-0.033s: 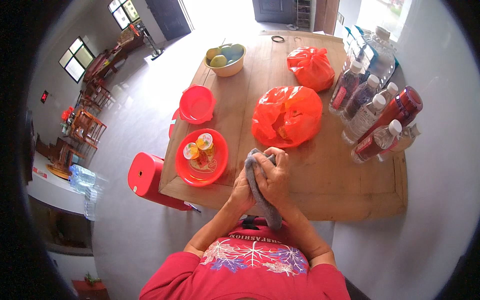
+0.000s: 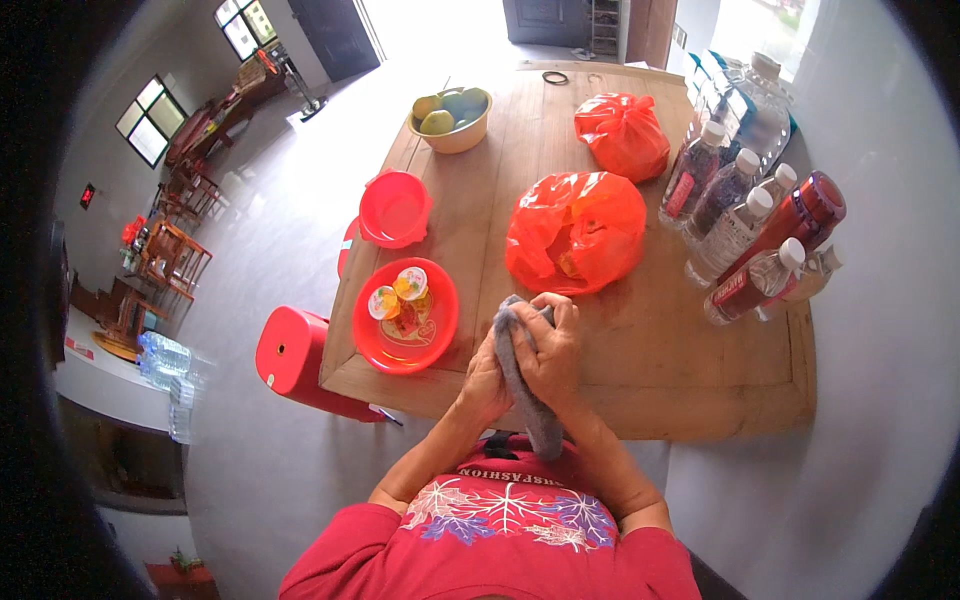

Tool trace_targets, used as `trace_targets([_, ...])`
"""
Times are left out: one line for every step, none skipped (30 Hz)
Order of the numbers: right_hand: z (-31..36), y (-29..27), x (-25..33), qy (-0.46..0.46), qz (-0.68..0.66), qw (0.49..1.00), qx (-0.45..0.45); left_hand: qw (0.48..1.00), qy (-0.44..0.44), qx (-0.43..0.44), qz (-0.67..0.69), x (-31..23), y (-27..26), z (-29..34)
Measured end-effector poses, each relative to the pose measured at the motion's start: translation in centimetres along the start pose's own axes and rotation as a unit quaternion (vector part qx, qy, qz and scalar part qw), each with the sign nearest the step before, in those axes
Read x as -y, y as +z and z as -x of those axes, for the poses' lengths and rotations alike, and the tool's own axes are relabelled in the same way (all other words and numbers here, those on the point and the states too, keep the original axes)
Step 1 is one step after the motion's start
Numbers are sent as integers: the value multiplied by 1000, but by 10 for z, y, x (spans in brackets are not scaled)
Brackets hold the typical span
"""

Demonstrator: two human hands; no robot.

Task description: The person wipes a large plastic bottle and the adjacent wall with a gray cloth, then wipes the wooden table surface. They unpack small yellow items from a red plastic bag, wipe each one individually, and place them into a red bowl. Several water bottles and a bowl of fruit remain on the table.

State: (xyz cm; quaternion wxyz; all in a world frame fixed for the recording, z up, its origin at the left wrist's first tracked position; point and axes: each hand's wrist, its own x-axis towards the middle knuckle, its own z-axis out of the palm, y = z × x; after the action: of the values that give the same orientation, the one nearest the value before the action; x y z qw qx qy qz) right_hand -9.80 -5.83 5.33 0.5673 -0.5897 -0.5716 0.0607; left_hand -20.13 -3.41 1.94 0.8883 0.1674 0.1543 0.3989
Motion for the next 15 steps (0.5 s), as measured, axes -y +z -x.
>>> trace_targets([0,5,-5,30,-28,999,-1,1000,18,11,-8,0,-13,-1])
trace_targets([0,6,-7,107,-79,991,30,999,36,21,-15,-5,-11,0])
trace_targets([2,9,-13,128,-75,989,21,998,54,31,-22,-10,-9,2])
trace_targets([6,13,-21,148,-70,986,11,999,31,22,-6,-12,-5,10])
trace_targets([6,17,-20,167,-67,984,3,999,39,8,-18,-14,-8,10])
trace_targets([11,19,-13,149,-38,988,-4,998,47,-5,-29,-14,-10,10])
trace_targets([14,20,-3,93,12,996,-3,998,54,-18,-40,-16,-14,10])
trace_targets([18,21,6,37,64,997,-3,999,36,-5,-24,-18,-23,9])
trace_targets([22,22,15,-20,116,993,-2,1000,20,7,-8,-21,-36,6])
trace_targets([26,23,21,-45,118,992,5,1000,3,20,8,-24,-46,4])
trace_targets([30,25,27,-61,125,990,15,999,-9,36,-10,-28,-46,5])
trace_targets([32,28,32,-77,132,988,25,998,-21,53,-28,-32,-44,6])
trace_targets([34,29,36,-93,139,985,36,996,-33,69,-47,-34,-42,7])
trace_targets([32,29,37,-85,123,988,36,996,-35,63,-42,-33,-41,10])
trace_targets([29,29,37,-65,103,992,28,996,-48,77,-25,-34,-42,11])
